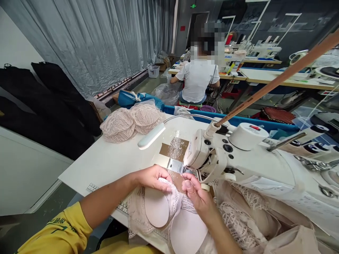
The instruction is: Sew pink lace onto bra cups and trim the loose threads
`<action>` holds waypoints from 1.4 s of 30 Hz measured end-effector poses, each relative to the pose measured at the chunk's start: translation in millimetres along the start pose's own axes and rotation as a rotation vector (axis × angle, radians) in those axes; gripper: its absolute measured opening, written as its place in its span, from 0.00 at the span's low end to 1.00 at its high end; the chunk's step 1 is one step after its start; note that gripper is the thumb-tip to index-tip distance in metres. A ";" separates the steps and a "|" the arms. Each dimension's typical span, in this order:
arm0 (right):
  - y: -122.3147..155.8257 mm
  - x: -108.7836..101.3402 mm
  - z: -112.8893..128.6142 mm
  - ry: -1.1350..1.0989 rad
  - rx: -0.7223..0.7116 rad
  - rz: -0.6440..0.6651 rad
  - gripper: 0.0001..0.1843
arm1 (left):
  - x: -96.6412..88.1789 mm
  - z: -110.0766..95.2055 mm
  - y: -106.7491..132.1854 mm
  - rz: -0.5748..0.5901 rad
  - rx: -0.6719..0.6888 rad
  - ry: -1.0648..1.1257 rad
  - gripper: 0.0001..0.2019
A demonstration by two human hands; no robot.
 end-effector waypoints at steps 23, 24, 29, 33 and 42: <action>1.3 4.6 12.6 0.142 -0.087 0.257 0.14 | 4.6 -4.7 0.0 -0.012 -0.090 0.124 0.16; 1.5 5.2 10.9 0.129 -0.070 0.227 0.14 | 5.0 -4.7 -0.1 -0.013 -0.088 0.131 0.16; -0.5 11.3 3.2 -0.119 0.094 0.149 0.23 | 8.1 -0.8 -2.8 -0.018 -0.074 0.139 0.18; -2.5 14.7 10.3 -0.049 0.105 0.309 0.23 | -0.3 -6.2 1.3 0.056 -0.048 0.043 0.17; -4.0 11.0 3.8 0.150 0.007 0.400 0.19 | -36.0 -21.5 26.8 -0.064 -0.100 -0.156 0.15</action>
Point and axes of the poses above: each hand's wrist, its own y-axis away from the middle knuckle, its own x-axis out of the palm, z = x × y, the point moved 1 cm from there along -y, towards the middle knuckle, and after that the axes turned 3 degrees about x, right-handed, at the moved point
